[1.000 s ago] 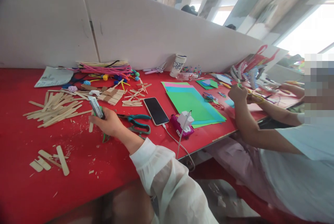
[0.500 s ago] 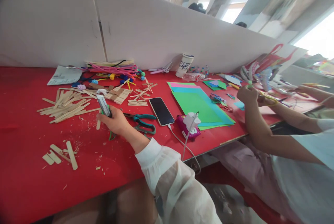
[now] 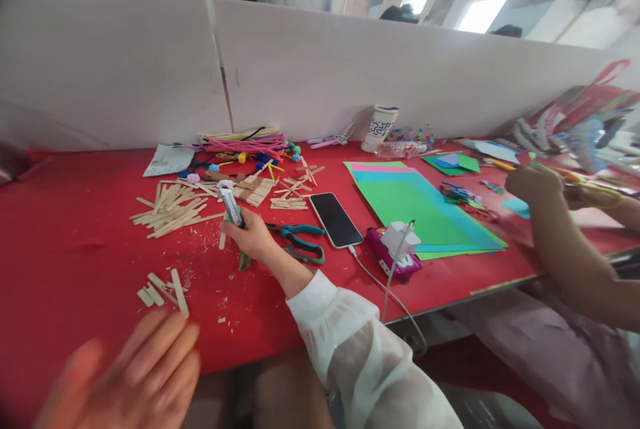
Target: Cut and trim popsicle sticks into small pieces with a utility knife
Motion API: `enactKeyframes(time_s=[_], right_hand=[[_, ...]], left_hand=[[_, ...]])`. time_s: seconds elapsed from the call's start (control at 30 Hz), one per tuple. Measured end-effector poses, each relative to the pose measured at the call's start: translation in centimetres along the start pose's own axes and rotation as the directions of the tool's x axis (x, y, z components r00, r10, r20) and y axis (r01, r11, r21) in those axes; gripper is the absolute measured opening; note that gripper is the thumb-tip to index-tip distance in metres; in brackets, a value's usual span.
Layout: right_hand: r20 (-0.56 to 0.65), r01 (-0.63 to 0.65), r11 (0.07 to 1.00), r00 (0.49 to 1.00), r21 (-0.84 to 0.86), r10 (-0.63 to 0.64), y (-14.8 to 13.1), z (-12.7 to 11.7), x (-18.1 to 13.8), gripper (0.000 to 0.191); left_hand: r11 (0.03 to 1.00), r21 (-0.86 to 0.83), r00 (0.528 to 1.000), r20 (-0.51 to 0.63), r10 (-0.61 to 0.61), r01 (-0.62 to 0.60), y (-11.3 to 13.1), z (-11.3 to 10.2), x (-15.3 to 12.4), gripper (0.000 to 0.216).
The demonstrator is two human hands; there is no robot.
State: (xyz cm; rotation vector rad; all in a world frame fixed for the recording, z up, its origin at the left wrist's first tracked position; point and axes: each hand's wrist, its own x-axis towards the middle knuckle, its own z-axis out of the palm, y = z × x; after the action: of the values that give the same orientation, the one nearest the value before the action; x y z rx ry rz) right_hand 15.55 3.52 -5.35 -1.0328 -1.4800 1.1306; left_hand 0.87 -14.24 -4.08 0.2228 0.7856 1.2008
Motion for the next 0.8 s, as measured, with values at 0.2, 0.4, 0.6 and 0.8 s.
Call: enactKeyframes(time_s=[0.2,0.4,0.6,0.8], right_hand=[[-0.092,-0.007,0.998,0.996,0.059,0.012,-0.6,0.1,-0.2,0.024],[-0.188,-0.032,0.987,0.98,0.155,0.061,-1.3,0.2,-0.1,0.022],[-0.221,-0.05,0.979,0.971,0.199,0.094,-1.5,0.5,-0.3,0.023],[-0.214,-0.04,0.978,0.973,0.204,0.084,-1.7,0.9,-0.6,0.022]], left_hand=[[0.985,-0.172,0.999,-0.04,-0.035,0.028,3.7,8.6,5.3,0.03],[0.99,0.094,0.993,-0.046,0.106,-0.101,8.3,9.9,11.4,0.021],[0.944,0.322,0.996,-0.036,0.086,-0.07,9.4,7.6,14.2,0.021],[0.922,0.371,0.994,0.012,0.11,-0.106,7.2,6.3,14.0,0.017]])
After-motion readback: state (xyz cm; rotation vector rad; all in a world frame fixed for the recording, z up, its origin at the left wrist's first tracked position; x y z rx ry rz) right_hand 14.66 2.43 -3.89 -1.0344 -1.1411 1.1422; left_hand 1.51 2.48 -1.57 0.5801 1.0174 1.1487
